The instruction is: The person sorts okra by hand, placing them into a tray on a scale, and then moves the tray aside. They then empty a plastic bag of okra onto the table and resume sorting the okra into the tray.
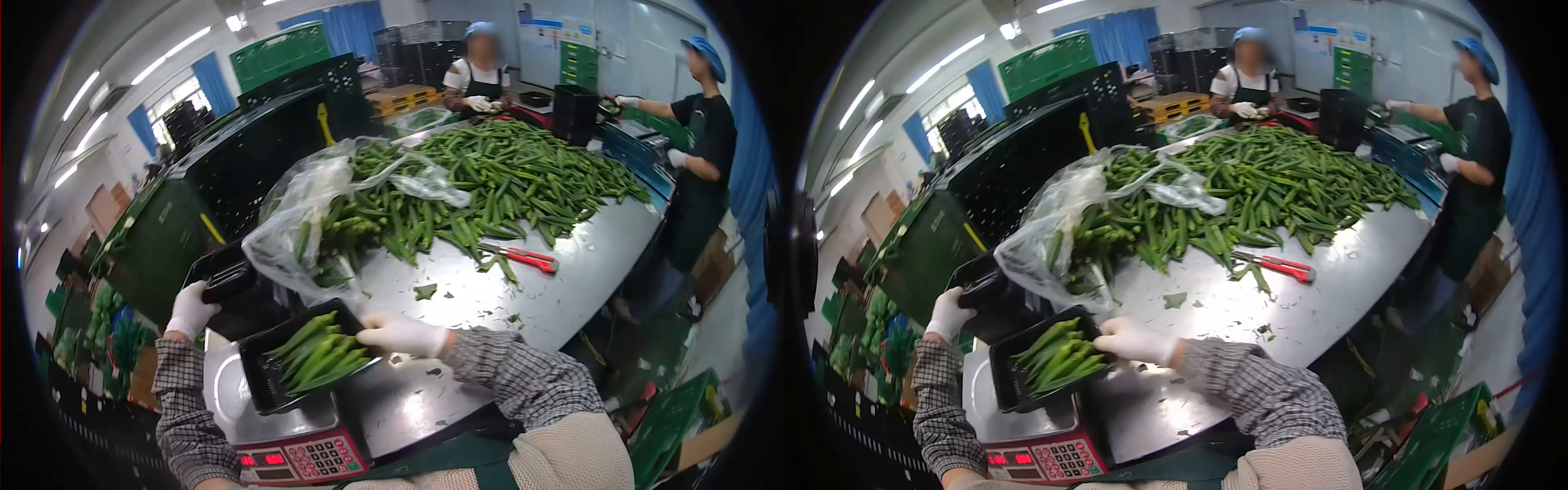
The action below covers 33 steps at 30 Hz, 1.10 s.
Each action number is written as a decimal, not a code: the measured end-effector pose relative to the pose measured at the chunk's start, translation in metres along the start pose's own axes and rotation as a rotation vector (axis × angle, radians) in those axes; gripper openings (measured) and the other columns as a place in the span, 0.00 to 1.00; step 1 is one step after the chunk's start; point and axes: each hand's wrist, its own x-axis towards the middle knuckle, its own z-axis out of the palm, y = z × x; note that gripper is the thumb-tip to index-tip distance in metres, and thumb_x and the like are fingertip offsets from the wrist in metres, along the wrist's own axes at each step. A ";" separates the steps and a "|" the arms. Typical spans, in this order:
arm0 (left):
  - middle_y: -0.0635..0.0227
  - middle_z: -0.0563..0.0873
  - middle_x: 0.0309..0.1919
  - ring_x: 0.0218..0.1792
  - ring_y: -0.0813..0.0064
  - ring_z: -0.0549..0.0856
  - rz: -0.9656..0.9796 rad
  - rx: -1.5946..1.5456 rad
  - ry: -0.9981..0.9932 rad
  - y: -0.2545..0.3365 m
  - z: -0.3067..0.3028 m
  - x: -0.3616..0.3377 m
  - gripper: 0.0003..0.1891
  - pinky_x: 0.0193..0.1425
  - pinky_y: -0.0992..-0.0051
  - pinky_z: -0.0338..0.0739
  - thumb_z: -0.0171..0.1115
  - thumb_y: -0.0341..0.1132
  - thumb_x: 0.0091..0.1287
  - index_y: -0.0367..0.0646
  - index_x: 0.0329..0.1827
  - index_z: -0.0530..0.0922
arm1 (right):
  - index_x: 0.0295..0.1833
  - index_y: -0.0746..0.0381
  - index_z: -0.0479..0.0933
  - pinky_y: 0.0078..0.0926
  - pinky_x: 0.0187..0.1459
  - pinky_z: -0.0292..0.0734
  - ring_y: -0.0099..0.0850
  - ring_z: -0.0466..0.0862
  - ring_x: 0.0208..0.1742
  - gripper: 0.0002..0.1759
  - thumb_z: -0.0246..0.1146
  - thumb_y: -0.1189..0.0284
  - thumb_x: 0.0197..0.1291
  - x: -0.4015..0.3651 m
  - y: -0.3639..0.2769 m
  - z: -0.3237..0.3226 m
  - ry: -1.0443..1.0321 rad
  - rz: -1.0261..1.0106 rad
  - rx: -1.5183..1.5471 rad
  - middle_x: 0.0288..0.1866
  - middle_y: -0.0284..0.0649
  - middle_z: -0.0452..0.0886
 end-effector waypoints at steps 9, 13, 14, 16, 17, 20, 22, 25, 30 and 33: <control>0.54 0.83 0.32 0.36 0.59 0.83 0.028 -0.253 0.320 -0.002 -0.047 -0.043 0.13 0.43 0.69 0.75 0.60 0.24 0.54 0.32 0.43 0.76 | 0.33 0.66 0.75 0.20 0.26 0.73 0.21 0.75 0.24 0.10 0.58 0.69 0.58 -0.220 0.045 -0.168 1.063 0.142 -0.069 0.26 0.34 0.76; 0.56 0.79 0.31 0.35 0.58 0.80 -0.041 -0.121 0.201 0.034 -0.049 -0.117 0.12 0.40 0.67 0.72 0.62 0.18 0.48 0.35 0.36 0.75 | 0.30 0.63 0.70 0.21 0.17 0.72 0.26 0.77 0.18 0.10 0.56 0.69 0.59 -0.296 0.100 -0.239 1.458 0.102 -0.167 0.25 0.36 0.74; 0.57 0.78 0.30 0.33 0.58 0.79 -0.018 -0.103 0.192 0.041 -0.043 -0.134 0.11 0.39 0.67 0.72 0.62 0.19 0.48 0.35 0.35 0.74 | 0.31 0.63 0.69 0.21 0.15 0.72 0.28 0.78 0.16 0.10 0.55 0.68 0.61 -0.312 0.113 -0.256 1.508 0.080 -0.090 0.26 0.38 0.75; 0.57 0.76 0.28 0.33 0.56 0.78 -0.022 -0.119 0.121 0.046 -0.026 -0.164 0.11 0.37 0.66 0.71 0.62 0.19 0.46 0.36 0.33 0.74 | 0.33 0.62 0.68 0.20 0.14 0.70 0.30 0.79 0.16 0.10 0.55 0.67 0.62 -0.342 0.140 -0.293 1.605 0.205 -0.099 0.27 0.39 0.75; 0.56 0.77 0.28 0.34 0.54 0.78 -0.015 -0.060 0.099 0.048 -0.017 -0.177 0.11 0.38 0.63 0.71 0.64 0.21 0.46 0.37 0.32 0.74 | 0.33 0.62 0.68 0.20 0.13 0.69 0.31 0.79 0.16 0.11 0.55 0.66 0.62 -0.352 0.145 -0.305 1.630 0.259 -0.089 0.27 0.39 0.76; 0.55 0.77 0.30 0.35 0.51 0.77 -0.032 0.007 -0.043 0.063 0.000 -0.198 0.12 0.39 0.60 0.70 0.66 0.25 0.45 0.38 0.32 0.73 | 0.41 0.64 0.71 0.18 0.15 0.69 0.29 0.80 0.19 0.14 0.58 0.63 0.62 -0.361 0.156 -0.329 1.718 0.266 0.002 0.31 0.40 0.78; 0.59 0.78 0.33 0.40 0.54 0.77 -0.090 -0.014 -0.107 0.067 0.003 -0.204 0.16 0.42 0.61 0.71 0.69 0.26 0.42 0.38 0.35 0.74 | 0.53 0.66 0.70 0.19 0.20 0.72 0.29 0.83 0.27 0.21 0.59 0.61 0.63 -0.361 0.161 -0.330 1.705 0.176 0.091 0.39 0.40 0.78; 0.58 0.79 0.44 0.50 0.57 0.77 0.015 0.054 0.073 0.111 -0.007 -0.190 0.25 0.52 0.65 0.72 0.73 0.26 0.38 0.38 0.44 0.76 | 0.61 0.69 0.66 0.20 0.34 0.73 0.26 0.78 0.35 0.28 0.61 0.64 0.62 -0.352 0.167 -0.326 1.853 0.170 -0.275 0.43 0.41 0.76; 0.56 0.79 0.48 0.49 0.55 0.79 0.268 -0.164 0.018 0.179 -0.019 -0.148 0.27 0.58 0.64 0.71 0.71 0.23 0.41 0.37 0.50 0.76 | 0.59 0.68 0.68 0.24 0.49 0.71 0.25 0.74 0.43 0.21 0.59 0.75 0.61 -0.287 0.105 -0.225 1.452 0.007 -0.694 0.51 0.40 0.73; 0.58 0.81 0.45 0.46 0.56 0.80 0.522 -0.137 -0.137 0.232 0.009 -0.108 0.21 0.53 0.63 0.73 0.70 0.31 0.48 0.38 0.46 0.78 | 0.52 0.69 0.73 0.36 0.60 0.68 0.43 0.73 0.59 0.20 0.63 0.79 0.52 -0.240 0.094 -0.163 1.079 -0.142 -0.907 0.55 0.49 0.73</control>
